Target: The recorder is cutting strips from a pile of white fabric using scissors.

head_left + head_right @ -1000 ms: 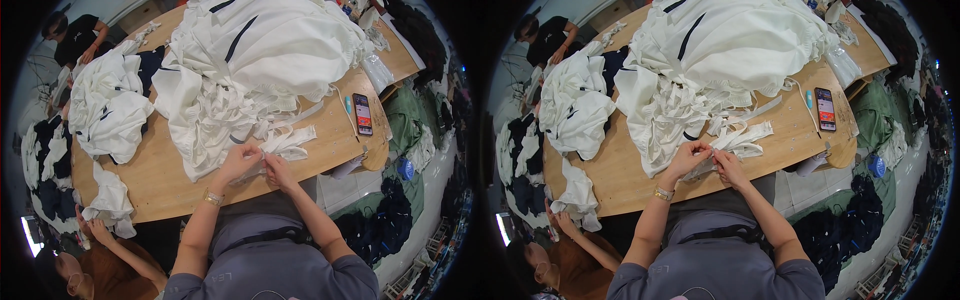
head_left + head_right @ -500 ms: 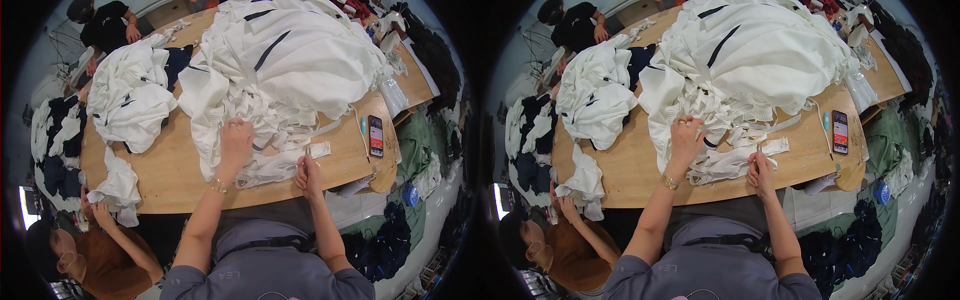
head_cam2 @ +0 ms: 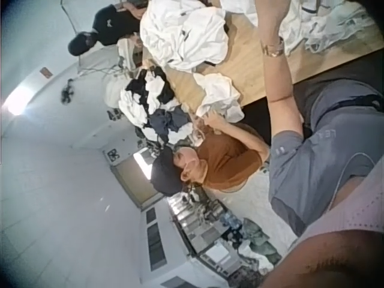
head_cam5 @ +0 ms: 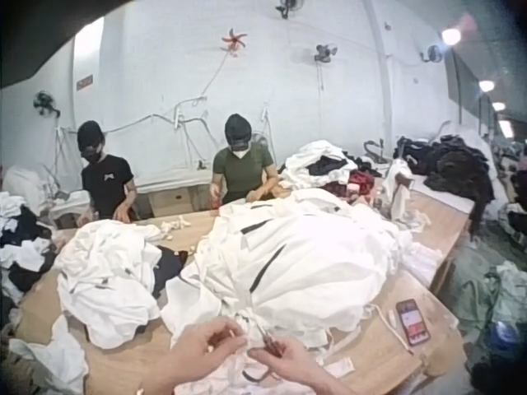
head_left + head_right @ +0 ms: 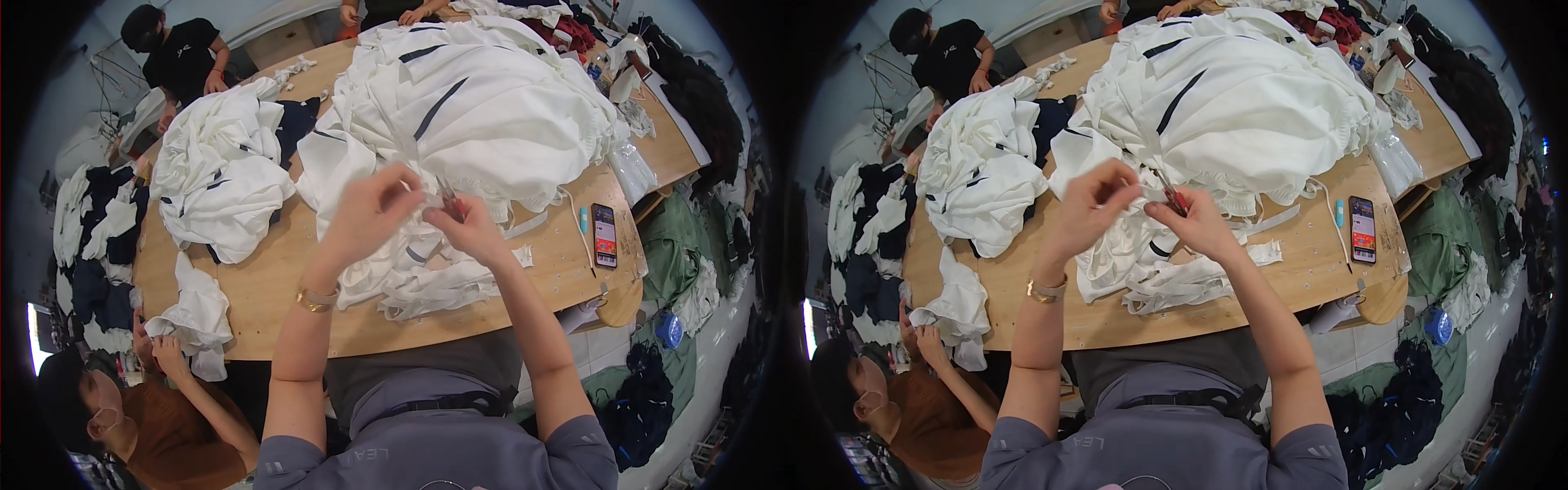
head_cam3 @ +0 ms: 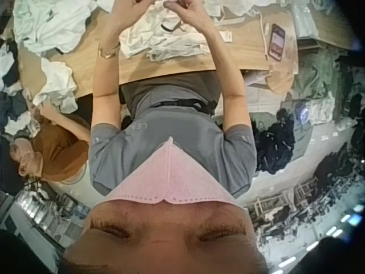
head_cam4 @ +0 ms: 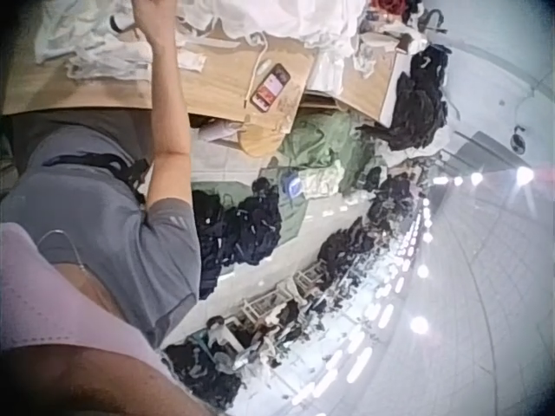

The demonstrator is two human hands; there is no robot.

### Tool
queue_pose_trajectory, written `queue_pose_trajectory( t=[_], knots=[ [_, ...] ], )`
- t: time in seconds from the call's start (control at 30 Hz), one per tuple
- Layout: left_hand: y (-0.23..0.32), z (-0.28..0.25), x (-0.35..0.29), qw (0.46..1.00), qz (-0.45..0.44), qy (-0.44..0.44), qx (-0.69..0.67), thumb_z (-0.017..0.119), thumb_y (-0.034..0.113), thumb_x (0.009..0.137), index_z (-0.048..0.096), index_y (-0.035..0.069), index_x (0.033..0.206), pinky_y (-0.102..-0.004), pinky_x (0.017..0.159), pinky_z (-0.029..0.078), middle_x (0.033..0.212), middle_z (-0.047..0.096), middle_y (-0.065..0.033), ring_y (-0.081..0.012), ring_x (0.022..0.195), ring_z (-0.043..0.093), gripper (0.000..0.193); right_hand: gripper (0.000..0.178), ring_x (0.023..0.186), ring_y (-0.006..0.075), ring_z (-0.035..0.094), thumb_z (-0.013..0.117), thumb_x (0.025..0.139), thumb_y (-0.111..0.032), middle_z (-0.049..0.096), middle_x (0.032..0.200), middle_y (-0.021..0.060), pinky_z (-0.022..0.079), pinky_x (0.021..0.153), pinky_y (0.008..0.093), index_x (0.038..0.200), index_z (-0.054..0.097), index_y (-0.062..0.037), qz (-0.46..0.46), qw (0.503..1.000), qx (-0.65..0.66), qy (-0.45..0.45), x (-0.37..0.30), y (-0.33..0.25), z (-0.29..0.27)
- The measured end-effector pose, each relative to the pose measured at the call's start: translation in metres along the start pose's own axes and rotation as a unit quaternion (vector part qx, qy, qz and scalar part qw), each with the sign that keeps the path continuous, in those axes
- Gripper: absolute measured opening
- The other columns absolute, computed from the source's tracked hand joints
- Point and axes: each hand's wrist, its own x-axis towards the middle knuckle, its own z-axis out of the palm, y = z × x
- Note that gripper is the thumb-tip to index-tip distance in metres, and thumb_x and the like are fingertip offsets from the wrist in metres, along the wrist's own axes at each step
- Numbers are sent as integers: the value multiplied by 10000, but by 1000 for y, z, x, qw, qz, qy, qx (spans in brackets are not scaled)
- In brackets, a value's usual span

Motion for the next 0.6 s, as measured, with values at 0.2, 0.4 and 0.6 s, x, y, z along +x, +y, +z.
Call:
queue_pose_trajectory(
  t=[0.2, 0.4, 0.6],
  knots=[
    [19, -59, -24, 971, 107, 211, -9, 611, 64, 793, 544, 7, 797, -161, 488, 301, 636, 506, 55, -8, 556, 388, 88, 193, 469, -3, 292, 587, 838, -212, 423, 567, -93, 223, 428, 185, 762, 589, -35, 20, 991, 131, 6, -15, -20, -35],
    [33, -77, -67, 983, 11, 169, 71, 658, 28, 743, 575, -4, 745, -158, 492, 308, 642, 519, 38, -1, 584, 416, 89, 194, 437, -13, 290, 586, 841, -220, 432, 544, -80, 194, 403, 173, 743, 584, -52, -16, 997, 67, -18, -37, -24, -61],
    [4, -68, -91, 982, -86, 84, 146, 705, 92, 691, 624, 34, 862, -222, 565, 382, 708, 567, -34, -87, 636, 504, 197, 216, 501, 1, 332, 587, 836, -227, 465, 561, -65, 250, 453, 188, 731, 589, -39, 38, 994, 97, 19, -57, -19, -68]
  ],
)
